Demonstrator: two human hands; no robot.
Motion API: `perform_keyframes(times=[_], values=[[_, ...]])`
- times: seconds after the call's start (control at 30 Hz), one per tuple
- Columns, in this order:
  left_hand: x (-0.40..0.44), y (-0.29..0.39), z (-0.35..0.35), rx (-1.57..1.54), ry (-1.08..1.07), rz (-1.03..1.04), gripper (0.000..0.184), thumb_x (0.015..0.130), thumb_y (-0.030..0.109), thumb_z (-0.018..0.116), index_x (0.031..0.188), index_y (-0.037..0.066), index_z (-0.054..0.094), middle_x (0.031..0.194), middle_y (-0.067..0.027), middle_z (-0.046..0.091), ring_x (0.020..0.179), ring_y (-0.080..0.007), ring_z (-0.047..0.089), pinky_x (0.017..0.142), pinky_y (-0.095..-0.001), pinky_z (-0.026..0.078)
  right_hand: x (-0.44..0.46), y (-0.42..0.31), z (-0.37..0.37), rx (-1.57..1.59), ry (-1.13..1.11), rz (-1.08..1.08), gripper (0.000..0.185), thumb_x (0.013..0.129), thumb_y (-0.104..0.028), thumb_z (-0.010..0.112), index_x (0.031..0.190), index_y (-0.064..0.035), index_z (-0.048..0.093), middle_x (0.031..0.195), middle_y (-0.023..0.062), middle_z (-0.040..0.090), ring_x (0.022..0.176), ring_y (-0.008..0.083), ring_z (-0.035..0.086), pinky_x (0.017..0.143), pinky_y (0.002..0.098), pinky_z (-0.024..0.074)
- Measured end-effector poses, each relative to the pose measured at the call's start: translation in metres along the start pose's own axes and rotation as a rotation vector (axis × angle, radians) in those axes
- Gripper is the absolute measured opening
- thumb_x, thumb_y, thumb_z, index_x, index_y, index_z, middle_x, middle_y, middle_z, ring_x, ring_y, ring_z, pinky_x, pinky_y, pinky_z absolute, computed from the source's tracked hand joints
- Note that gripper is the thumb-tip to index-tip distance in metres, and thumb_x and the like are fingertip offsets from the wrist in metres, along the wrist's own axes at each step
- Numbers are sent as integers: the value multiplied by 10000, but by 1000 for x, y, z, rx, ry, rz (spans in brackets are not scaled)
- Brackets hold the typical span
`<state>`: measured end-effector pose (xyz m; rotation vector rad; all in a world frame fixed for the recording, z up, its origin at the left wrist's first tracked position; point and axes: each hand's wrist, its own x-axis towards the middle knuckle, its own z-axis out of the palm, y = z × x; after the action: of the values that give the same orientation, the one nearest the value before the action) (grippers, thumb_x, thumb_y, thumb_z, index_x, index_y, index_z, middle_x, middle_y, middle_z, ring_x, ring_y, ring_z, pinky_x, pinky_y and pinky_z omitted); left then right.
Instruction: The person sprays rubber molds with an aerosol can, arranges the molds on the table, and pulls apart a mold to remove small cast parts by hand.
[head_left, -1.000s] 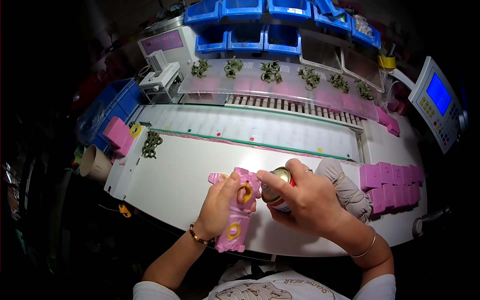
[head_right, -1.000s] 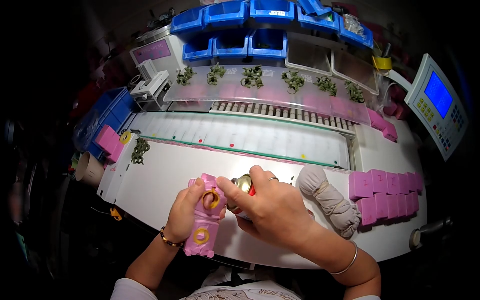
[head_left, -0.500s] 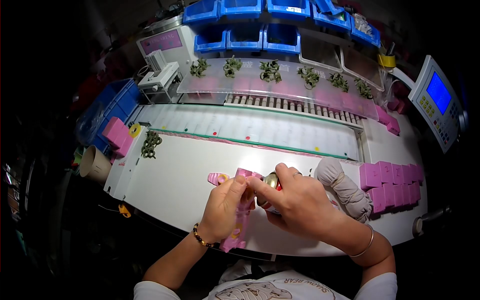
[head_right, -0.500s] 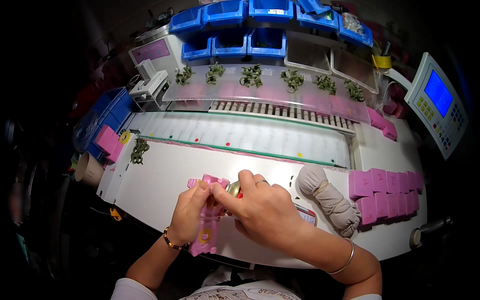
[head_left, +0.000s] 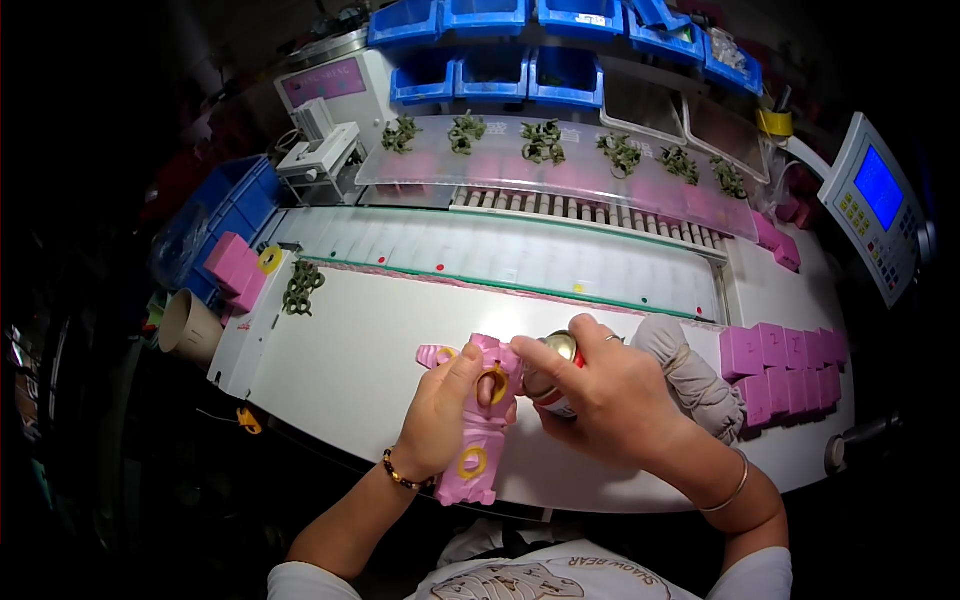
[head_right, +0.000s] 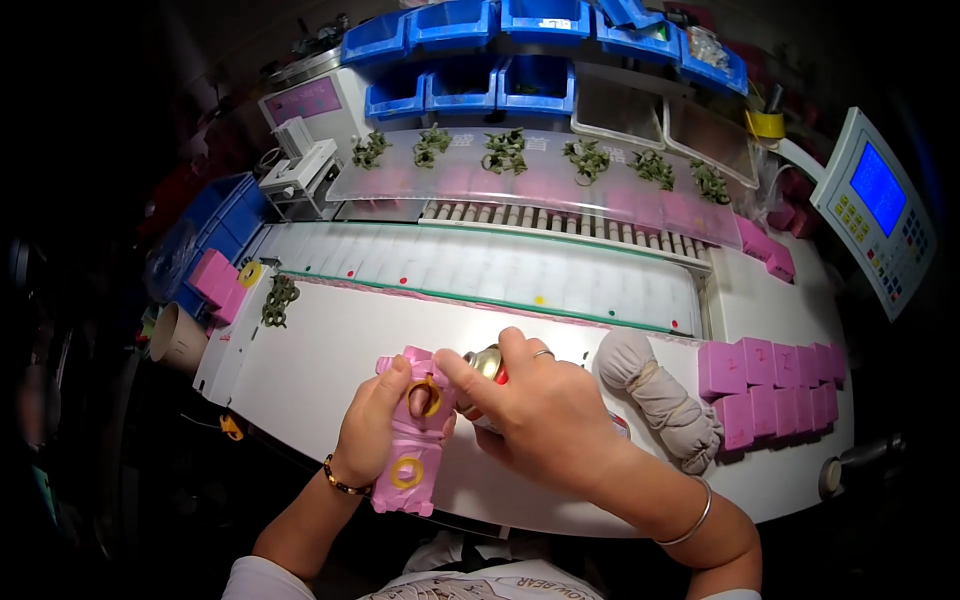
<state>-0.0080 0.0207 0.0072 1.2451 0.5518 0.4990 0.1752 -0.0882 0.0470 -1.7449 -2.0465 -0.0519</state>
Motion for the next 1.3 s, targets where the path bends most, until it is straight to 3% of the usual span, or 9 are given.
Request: perform_keyframes(times=[0.1, 0.2, 0.4, 0.63, 0.73, 0.83, 1.03, 1.17, 1.3], values=[[1, -5, -2, -266, -49, -67, 516, 1099, 407, 305, 863, 28, 563, 842, -92, 640, 748, -144, 611, 698, -291, 510, -1, 5, 1, -7, 68, 8, 800, 643, -179, 827, 1376, -264, 519, 982, 113, 522, 671, 277, 613, 544, 392, 510], [-2, 0, 7, -196, 17, -90, 529, 1094, 432, 317, 889, 23, 582, 793, -68, 617, 724, -123, 585, 674, -279, 495, -2, 5, -1, -17, 74, -12, 790, 649, -187, 823, 1374, -263, 520, 963, 111, 520, 675, 268, 603, 533, 384, 501], [-1, -22, 7, 356, 188, 181, 469, 1086, 401, 410, 941, 4, 613, 751, -31, 568, 684, -84, 518, 641, -270, 453, 3, -5, -3, -63, 34, -49, 629, 731, -157, 760, 1318, -228, 546, 908, 116, 504, 729, 249, 598, 483, 362, 459], [-3, -20, 6, 591, 149, 351, 323, 1075, 251, 474, 1000, -38, 599, 875, -155, 607, 769, -299, 572, 730, -367, 478, 5, -7, 4, -89, 71, -86, 544, 747, -161, 745, 1261, -211, 573, 871, 102, 499, 702, 242, 601, 474, 350, 437], [-3, -20, 5, 605, 140, 353, 309, 1070, 243, 488, 1010, -38, 603, 882, -160, 611, 792, -322, 580, 742, -377, 480, 5, -7, 4, -91, 65, -89, 547, 746, -163, 745, 1263, -208, 572, 873, 103, 500, 702, 242, 602, 473, 348, 434], [-3, -18, 5, 627, 128, 370, 347, 1079, 269, 464, 1000, -37, 605, 861, -141, 617, 751, -260, 587, 715, -356, 481, 4, -6, 4, -88, 48, -84, 576, 739, -162, 749, 1285, -208, 569, 881, 105, 503, 717, 244, 605, 477, 351, 440], [-5, -13, 2, 101, 73, 40, 508, 1098, 393, 350, 989, -15, 632, 816, -77, 644, 709, -119, 592, 667, -280, 496, 0, -1, 0, -45, 4, -23, 660, 709, -156, 766, 1333, -211, 557, 921, 112, 505, 759, 255, 607, 490, 359, 456], [-3, -13, -8, -138, -8, -123, 599, 1076, 501, 281, 1062, -7, 598, 959, -154, 655, 764, -208, 647, 654, -328, 550, -3, 1, 1, -55, 3, -24, 673, 699, -157, 773, 1333, -212, 554, 922, 111, 500, 767, 257, 606, 499, 358, 465], [-1, -8, -3, -401, -21, -205, 606, 1061, 533, 287, 1144, 7, 578, 986, -144, 636, 751, -216, 634, 638, -335, 533, -5, 1, 2, -76, 0, -29, 671, 694, -161, 777, 1323, -211, 549, 916, 111, 496, 774, 255, 608, 504, 358, 470]])
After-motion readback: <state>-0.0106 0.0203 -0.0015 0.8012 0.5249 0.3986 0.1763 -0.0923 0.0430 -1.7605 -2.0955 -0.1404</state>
